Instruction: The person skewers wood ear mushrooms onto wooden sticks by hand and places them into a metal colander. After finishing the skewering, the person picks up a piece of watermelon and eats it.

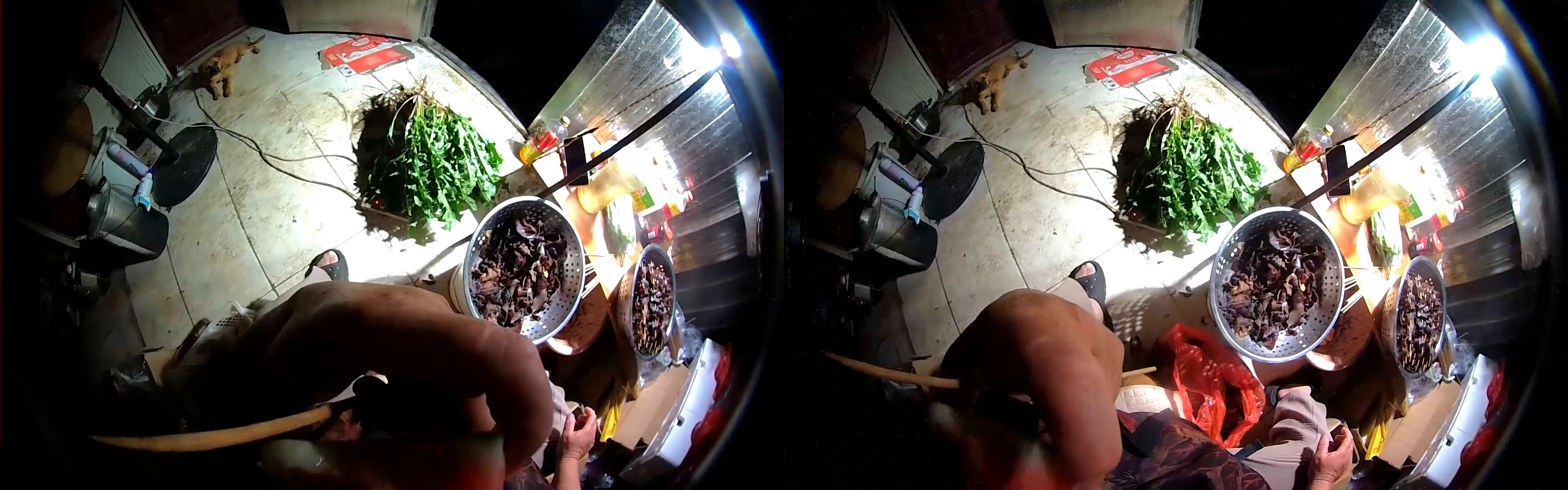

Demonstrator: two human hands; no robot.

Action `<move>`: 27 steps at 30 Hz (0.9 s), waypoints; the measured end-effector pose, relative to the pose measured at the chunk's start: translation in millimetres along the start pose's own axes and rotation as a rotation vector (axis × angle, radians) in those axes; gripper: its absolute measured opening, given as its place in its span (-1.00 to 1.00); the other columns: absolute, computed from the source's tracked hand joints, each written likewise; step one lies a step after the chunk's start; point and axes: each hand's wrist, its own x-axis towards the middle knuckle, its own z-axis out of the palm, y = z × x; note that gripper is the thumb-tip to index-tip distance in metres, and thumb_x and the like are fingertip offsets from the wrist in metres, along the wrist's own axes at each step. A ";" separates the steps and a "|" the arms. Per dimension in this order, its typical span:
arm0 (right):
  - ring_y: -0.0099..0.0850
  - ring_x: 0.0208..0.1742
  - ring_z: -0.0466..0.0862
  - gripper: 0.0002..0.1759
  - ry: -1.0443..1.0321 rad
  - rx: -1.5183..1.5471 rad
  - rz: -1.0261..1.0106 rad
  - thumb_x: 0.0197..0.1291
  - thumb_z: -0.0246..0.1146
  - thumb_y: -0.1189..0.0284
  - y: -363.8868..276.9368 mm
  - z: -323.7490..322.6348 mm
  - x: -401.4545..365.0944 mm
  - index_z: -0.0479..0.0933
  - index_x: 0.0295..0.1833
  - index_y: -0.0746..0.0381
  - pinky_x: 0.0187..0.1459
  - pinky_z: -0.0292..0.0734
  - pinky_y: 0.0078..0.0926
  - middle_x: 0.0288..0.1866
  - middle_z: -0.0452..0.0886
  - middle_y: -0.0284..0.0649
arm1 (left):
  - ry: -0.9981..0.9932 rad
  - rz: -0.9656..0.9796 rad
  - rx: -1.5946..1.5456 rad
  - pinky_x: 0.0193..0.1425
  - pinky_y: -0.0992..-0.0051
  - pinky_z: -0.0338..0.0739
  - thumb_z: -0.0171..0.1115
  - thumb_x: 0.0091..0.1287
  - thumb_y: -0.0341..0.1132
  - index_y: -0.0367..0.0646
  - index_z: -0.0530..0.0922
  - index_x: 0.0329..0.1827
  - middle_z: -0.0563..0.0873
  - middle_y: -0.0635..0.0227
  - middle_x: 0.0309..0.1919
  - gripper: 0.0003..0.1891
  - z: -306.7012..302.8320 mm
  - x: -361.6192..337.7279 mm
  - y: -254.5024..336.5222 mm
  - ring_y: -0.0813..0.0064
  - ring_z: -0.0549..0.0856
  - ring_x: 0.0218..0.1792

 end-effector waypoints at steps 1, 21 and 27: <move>-0.29 -0.24 0.56 -0.53 0.004 0.004 0.011 0.00 0.29 0.29 -0.9 -0.2 0.2 0.44 0.05 0.24 -0.14 0.48 -0.41 -0.25 0.55 -0.17 | -0.042 0.024 0.005 -0.69 0.57 0.33 0.25 0.15 -0.14 -0.34 0.37 -0.15 0.53 0.33 -0.58 -0.57 -1.0 0.3 -2.8 0.58 0.48 -0.67; -0.27 -0.25 0.54 -0.52 0.012 0.032 -0.041 -0.03 0.30 0.34 4.0 1.6 0.7 0.43 0.02 0.29 -0.19 0.49 -0.41 -0.24 0.52 -0.13 | -0.066 0.043 0.183 -0.68 0.59 0.32 0.30 0.13 -0.17 -0.29 0.47 -0.13 0.58 0.25 -0.45 -0.61 -119.6 22.7 9.8 0.55 0.50 -0.60; -0.27 -0.26 0.54 -0.51 -0.001 0.035 -0.038 -0.04 0.30 0.33 6.9 2.2 2.2 0.43 0.03 0.29 -0.21 0.49 -0.42 -0.25 0.52 -0.13 | -0.069 0.020 0.107 -0.66 0.56 0.35 0.28 0.14 -0.26 -0.29 0.49 -0.12 0.59 0.22 -0.43 -0.66 -129.3 24.8 10.8 0.51 0.52 -0.58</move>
